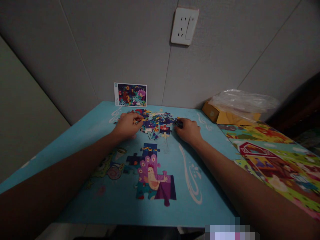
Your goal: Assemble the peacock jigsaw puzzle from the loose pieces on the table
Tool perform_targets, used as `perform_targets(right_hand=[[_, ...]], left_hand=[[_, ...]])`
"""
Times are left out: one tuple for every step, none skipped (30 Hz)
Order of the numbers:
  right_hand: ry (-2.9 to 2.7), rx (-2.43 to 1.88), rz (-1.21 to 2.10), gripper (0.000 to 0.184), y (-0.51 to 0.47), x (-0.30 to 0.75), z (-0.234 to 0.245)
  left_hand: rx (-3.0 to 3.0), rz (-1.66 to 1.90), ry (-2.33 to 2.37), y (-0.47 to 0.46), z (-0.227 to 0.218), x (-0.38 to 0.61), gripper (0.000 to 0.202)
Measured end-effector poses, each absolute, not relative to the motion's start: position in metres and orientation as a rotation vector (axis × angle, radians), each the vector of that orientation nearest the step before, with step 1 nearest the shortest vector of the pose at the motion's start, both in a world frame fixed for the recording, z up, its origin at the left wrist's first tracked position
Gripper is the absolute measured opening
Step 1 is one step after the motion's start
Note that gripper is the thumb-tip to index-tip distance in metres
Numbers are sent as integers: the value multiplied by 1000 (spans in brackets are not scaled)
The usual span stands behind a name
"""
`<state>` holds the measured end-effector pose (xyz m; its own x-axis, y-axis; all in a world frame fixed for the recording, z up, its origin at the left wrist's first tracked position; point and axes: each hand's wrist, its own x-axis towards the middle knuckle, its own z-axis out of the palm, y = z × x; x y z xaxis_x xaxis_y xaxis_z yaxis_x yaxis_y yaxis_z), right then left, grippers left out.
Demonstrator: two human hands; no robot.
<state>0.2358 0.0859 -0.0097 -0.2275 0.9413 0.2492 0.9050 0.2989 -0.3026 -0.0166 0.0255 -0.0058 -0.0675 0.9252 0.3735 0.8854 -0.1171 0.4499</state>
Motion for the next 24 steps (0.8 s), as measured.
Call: perform_targets(right_hand=[[-2203,-1644,134,44,87,236,-10],[-2220,-1625,137,45,88,235,-11],[-2237,-1600,139,47,90,234,-12],[-2257,-1572,143,49,91,233,-13],[-2278,-1546,150,50,92,232,-14],[-2298,-1525,160,50,93,230,-15],[-2314,-1509,170,47,94,229,-15],[-2327,-1499,180,44,94,228,-15],[-2334,-1490,187,40,95,227,-15],[-2338,-1481,188,37,95,227,-14],[-2337,-1475,182,35,95,227,-12],[-2336,-1472,170,34,95,228,-11],[-2336,-1473,155,34,95,228,-10],[-2339,-1475,140,33,95,228,-10],[-2342,-1479,126,33,95,228,-10],[-2344,-1487,115,33,95,228,-10],[-2344,-1496,110,34,95,228,-11],[-2341,-1506,106,34,94,227,-11],[-2336,-1514,104,35,94,227,-12],[-2330,-1519,101,35,94,227,-12],[-2316,-1521,98,35,94,227,-13],[-2296,-1518,99,34,95,227,-13],[-2272,-1508,103,33,95,227,-13],[-2244,-1492,113,33,95,227,-12]], left_hand=[[2119,913,2036,26,-5,-16,34],[2142,892,2032,26,-4,-16,34],[2167,880,2028,26,-4,-16,33],[2187,879,2026,26,-4,-16,32],[2200,883,2025,26,-4,-16,31],[2207,886,2023,27,-5,-16,31],[2206,890,2025,27,-5,-16,30],[2202,892,2027,27,-6,-17,30],[2197,890,2031,27,-6,-17,30],[2194,886,2034,27,-7,-17,31],[2194,882,2035,27,-7,-17,31],[2199,876,2032,27,-8,-18,32],[2207,875,2029,28,-8,-18,32],[2215,876,2024,28,-8,-19,32],[2221,881,2022,28,-9,-19,32],[2226,887,2021,29,-9,-19,32],[2228,889,2022,29,-9,-19,31],[2228,888,2024,29,-9,-19,31],[2226,882,2027,29,-9,-19,31],[2224,875,2029,29,-9,-19,31],[2221,869,2030,29,-9,-19,32],[2218,866,2030,29,-8,-19,32],[2217,868,2027,29,-8,-19,32],[2218,871,2024,29,-8,-19,31]])
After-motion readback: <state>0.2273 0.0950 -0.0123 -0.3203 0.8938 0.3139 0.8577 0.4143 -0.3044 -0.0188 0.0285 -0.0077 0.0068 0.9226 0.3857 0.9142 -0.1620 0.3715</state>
